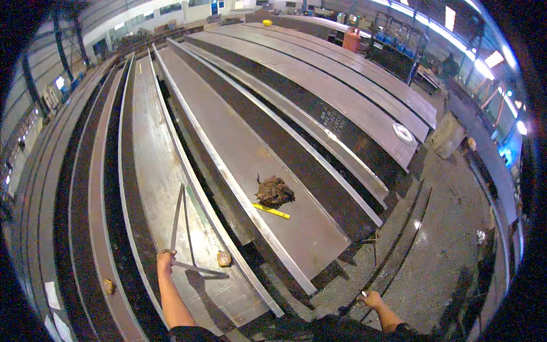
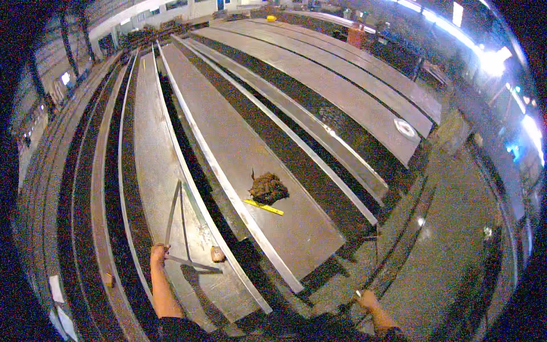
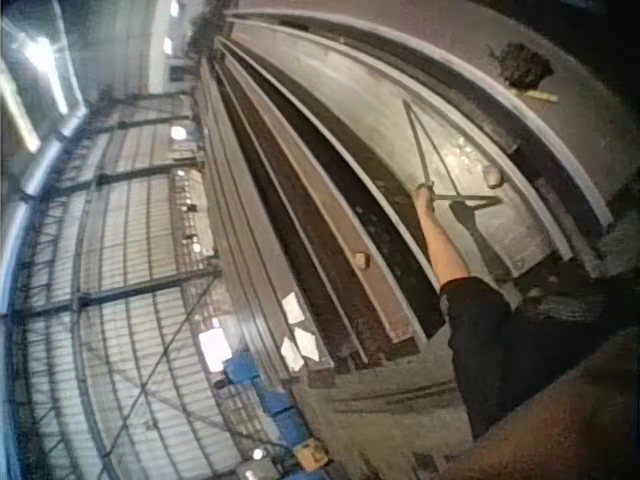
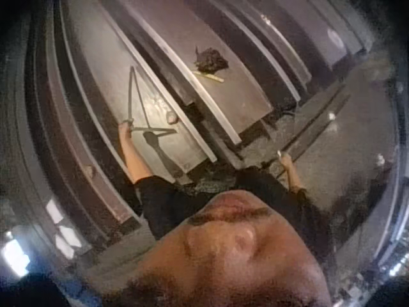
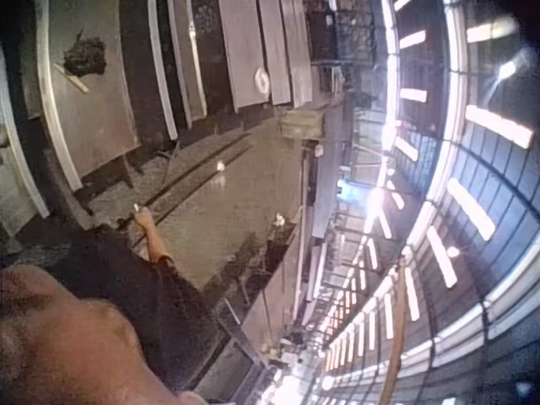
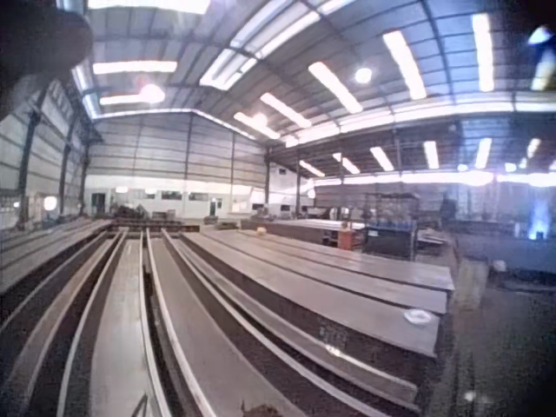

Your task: The person wipes a metal sheet with a cloth, then uses a tape measure, a try square, and a white marker to measure and mark lines on the sheet. The person repeatedly repositions the try square and marks multiple lines on the same sheet.

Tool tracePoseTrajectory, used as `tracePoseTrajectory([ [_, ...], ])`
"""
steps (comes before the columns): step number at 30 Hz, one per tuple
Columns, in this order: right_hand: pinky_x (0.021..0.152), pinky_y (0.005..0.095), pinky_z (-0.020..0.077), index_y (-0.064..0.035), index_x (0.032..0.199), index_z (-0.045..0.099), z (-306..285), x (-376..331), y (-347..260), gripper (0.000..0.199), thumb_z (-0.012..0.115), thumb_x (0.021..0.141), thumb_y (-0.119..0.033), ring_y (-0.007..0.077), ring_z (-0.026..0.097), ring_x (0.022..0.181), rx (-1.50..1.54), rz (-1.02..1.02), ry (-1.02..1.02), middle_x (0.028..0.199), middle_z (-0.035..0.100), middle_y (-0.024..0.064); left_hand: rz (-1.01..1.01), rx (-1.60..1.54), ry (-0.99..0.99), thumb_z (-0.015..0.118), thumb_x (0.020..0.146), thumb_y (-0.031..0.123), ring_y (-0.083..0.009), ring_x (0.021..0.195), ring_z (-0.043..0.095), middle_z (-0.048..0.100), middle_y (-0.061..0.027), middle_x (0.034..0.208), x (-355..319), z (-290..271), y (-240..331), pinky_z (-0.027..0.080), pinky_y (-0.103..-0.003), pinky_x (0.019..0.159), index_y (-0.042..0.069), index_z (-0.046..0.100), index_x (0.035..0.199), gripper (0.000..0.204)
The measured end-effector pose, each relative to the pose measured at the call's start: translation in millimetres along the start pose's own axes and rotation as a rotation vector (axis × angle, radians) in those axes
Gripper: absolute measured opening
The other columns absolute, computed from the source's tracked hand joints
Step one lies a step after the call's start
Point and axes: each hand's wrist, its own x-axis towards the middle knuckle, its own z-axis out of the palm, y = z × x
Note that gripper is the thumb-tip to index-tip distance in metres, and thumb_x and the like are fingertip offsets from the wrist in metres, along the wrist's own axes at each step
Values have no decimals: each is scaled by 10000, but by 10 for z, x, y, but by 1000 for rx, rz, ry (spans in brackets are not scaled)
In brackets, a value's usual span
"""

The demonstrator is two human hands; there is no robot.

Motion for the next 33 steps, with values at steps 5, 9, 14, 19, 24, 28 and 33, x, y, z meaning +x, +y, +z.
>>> tracePoseTrajectory([
  [5,692,471,501,-57,838,693,24,310,156,438,670,757,-487,405,646,780,-20,-133,60,785,657,236,95,-342,238,634,798,83,-183,612,525,588,-69,715,-1069,-445,9,410,-333,575,-34,670,885,150],
  [9,658,453,499,-50,895,693,-235,382,136,447,685,770,-479,365,655,717,35,-367,136,744,662,201,144,-685,290,583,884,166,-167,709,574,622,-64,821,-2468,-447,71,479,-358,652,-13,640,1028,237],
  [14,675,354,483,-57,926,708,-877,13,-429,343,696,821,-384,184,610,705,438,-521,-69,776,676,92,117,-969,117,610,895,220,-176,896,585,634,-28,951,-4438,438,241,492,-369,754,71,601,1142,288],
  [19,814,298,477,-27,1019,700,-1408,-838,-1199,292,702,828,-248,134,617,866,590,-877,-399,962,703,56,154,-1163,29,646,867,87,-180,824,609,627,-37,925,-5337,1304,123,499,-330,724,81,579,1089,232],
  [24,808,286,480,-15,1072,680,-1469,-1578,-1401,355,743,776,-201,130,615,862,843,-962,-461,986,695,48,280,-983,-119,621,888,67,-192,805,653,656,-66,896,-5867,1801,517,513,-314,774,22,614,1023,142],
  [28,807,274,479,-12,1049,688,-1466,-1771,-1331,352,733,752,-195,125,614,846,937,-955,-256,957,693,40,242,-972,-303,591,916,98,-203,877,658,675,-97,940,-5899,1966,569,515,-341,830,-11,606,1061,182],
  [33,762,272,473,4,949,694,-1283,-1973,-1350,236,670,811,-185,130,612,812,1193,-820,52,926,703,58,330,-743,-504,615,903,115,-167,907,653,679,-66,952,-5902,1956,744,486,-282,863,15,638,1051,180],
])
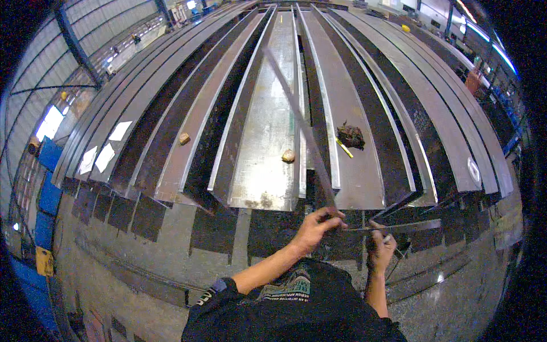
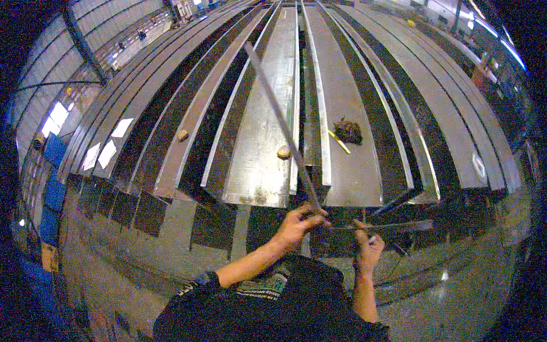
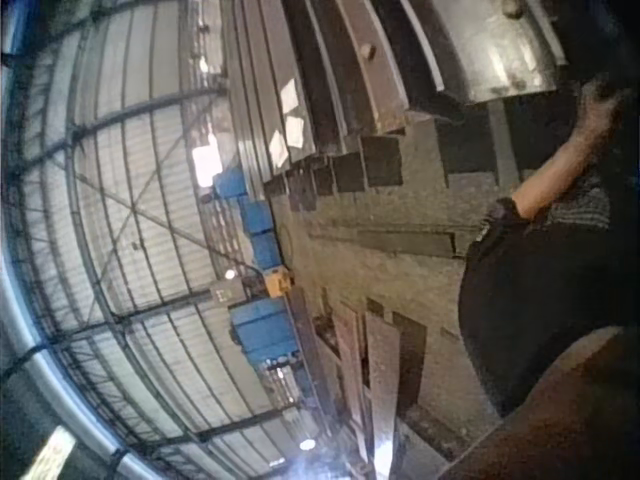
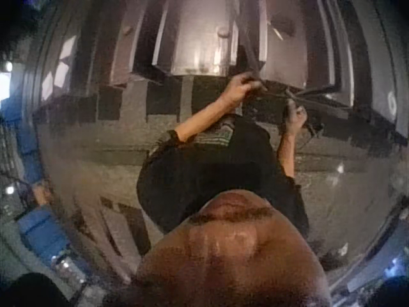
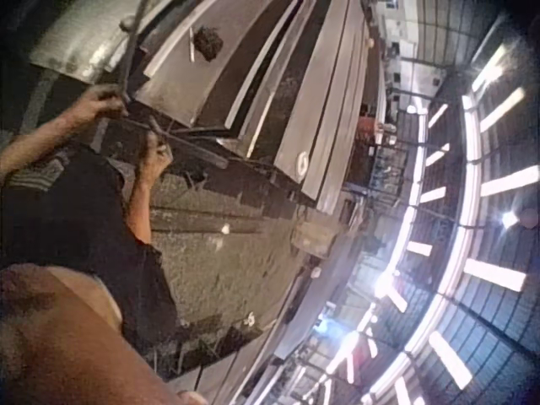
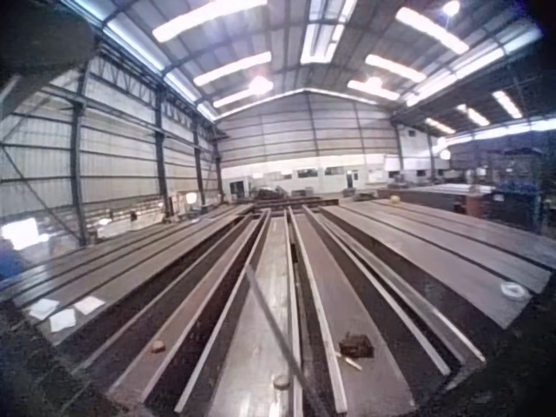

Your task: The person wipes a metal sheet with a cloth, then uses a tape measure, a try square, and a white marker to measure and mark lines on the sheet. The person repeatedly repositions the try square and marks multiple lines on the same sheet.

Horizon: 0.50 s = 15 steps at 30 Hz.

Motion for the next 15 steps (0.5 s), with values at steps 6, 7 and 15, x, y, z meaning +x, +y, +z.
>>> tracePoseTrajectory([
  [6,633,309,489,-21,842,666,231,-185,-240,256,543,909,-235,139,579,657,-230,-423,534,793,666,49,178,433,-321,646,892,210,-166,987,614,682,-72,1011,140,81,120,457,-302,888,30,654,1082,261],
  [7,625,323,484,-34,808,651,140,-175,-163,284,517,916,-260,144,569,645,-264,-475,660,769,656,51,104,452,-415,643,894,220,-177,995,612,681,-81,1023,134,167,108,453,-307,899,28,651,1092,276],
  [15,654,292,435,-41,773,643,-160,-1114,-939,305,584,918,-303,123,555,687,-158,-373,738,734,627,28,13,598,-1282,708,813,158,-218,907,637,669,-109,969,-332,87,706,484,-316,845,39,662,1065,283],
])
